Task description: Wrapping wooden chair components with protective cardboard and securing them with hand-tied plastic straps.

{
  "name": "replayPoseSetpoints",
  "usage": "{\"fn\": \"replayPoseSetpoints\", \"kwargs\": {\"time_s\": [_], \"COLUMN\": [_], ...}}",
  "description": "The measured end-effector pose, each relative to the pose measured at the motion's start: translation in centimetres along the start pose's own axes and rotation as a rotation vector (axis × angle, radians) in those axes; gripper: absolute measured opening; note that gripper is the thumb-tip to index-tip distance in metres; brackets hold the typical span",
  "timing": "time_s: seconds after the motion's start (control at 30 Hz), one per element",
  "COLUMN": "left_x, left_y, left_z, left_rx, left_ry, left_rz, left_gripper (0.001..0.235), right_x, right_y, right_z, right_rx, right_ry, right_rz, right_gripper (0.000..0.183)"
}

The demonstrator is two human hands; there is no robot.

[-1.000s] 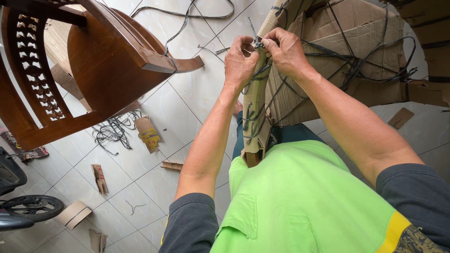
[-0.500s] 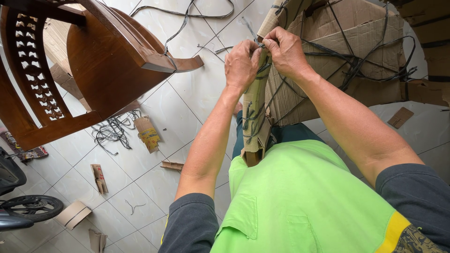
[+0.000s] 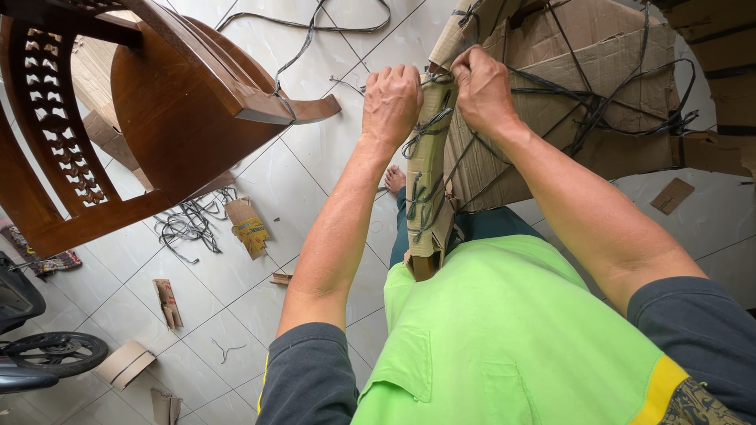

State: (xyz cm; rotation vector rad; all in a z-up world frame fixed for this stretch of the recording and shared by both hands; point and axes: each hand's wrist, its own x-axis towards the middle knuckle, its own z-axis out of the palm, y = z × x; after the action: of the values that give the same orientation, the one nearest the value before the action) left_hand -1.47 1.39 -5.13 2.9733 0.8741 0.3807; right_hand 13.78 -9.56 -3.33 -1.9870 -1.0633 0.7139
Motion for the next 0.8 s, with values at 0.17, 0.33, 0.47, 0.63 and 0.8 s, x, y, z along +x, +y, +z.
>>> {"fn": "replayPoseSetpoints", "kwargs": {"time_s": [0.17, 0.33, 0.47, 0.63, 0.8], "left_x": [-0.7, -0.6, -0.6, -1.9, -5.3], "left_y": [-0.9, -1.7, -1.4, 2.5, 7.5], "left_z": [0.0, -0.2, -1.5, -6.3, -5.8], "left_rx": [-0.064, -0.187, -0.404, -0.764, -0.652], "left_ry": [-0.082, -0.16, -0.26, -0.267, -0.299], "left_rz": [-0.016, -0.03, -0.28, -0.736, -0.838], "left_gripper": [0.012, 0.008, 0.012, 0.03, 0.085], "right_x": [-0.2, 0.8, 0.9, -5.0, -20.0], "right_y": [1.8, 4.5, 6.7, 12.5, 27.9], "right_z": [1.2, 3.5, 4.5, 1.3, -2.7], "right_rx": [-0.009, 0.065, 0.051, 0.391, -0.083], "right_ry": [0.034, 0.033, 0.138, 0.025, -0.205], "right_rz": [-0.035, 0.179, 0.094, 0.285, 0.706], "right_gripper": [0.011, 0.02, 0.013, 0.019, 0.038]}}
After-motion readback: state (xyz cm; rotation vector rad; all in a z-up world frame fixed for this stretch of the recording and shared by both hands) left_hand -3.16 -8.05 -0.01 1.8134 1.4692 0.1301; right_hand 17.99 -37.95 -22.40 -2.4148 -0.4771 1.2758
